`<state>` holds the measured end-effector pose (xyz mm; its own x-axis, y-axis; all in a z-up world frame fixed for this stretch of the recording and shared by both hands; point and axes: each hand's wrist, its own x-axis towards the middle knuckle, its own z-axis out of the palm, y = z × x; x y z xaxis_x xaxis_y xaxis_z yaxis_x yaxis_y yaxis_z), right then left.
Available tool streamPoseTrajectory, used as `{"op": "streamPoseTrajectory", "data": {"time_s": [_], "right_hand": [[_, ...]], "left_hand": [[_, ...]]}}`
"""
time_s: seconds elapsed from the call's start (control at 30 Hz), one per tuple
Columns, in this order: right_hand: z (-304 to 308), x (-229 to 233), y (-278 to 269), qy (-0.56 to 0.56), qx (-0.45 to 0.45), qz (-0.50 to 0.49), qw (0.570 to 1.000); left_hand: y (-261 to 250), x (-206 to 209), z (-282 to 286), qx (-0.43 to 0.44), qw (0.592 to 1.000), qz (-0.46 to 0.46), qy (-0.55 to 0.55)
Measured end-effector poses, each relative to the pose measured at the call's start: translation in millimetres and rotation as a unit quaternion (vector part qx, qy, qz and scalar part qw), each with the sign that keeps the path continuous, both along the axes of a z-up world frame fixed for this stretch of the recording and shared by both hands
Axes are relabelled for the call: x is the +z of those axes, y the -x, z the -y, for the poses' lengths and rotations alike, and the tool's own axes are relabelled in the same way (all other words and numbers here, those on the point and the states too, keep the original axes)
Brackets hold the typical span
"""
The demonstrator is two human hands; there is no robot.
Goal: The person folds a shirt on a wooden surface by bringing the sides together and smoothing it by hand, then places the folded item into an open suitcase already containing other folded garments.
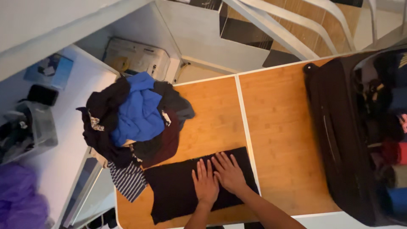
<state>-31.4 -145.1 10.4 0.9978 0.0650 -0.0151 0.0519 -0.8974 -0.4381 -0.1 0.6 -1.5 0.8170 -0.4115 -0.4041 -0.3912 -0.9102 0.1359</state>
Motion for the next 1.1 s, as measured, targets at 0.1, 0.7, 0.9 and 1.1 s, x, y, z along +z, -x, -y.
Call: {"op": "streamPoseTrajectory", "data": {"time_s": [0.1,0.7,0.9,1.1], "right_hand": [[14,3,5,0.009,-0.029,-0.026,0.999],[62,22,52,-0.152,-0.407,-0.109,0.894],[78,-13,57,-0.217,-0.424,-0.127,0.870],[144,7,75,-0.232,-0.457,-0.071,0.856]], "left_hand": [[5,-4,0,-0.001,1.000,0.023,0.012],[55,32,43,0.061,0.982,-0.037,0.174],[91,31,76,0.104,0.960,-0.121,0.232],[97,45,115,0.044,0.912,-0.168,0.372]]}}
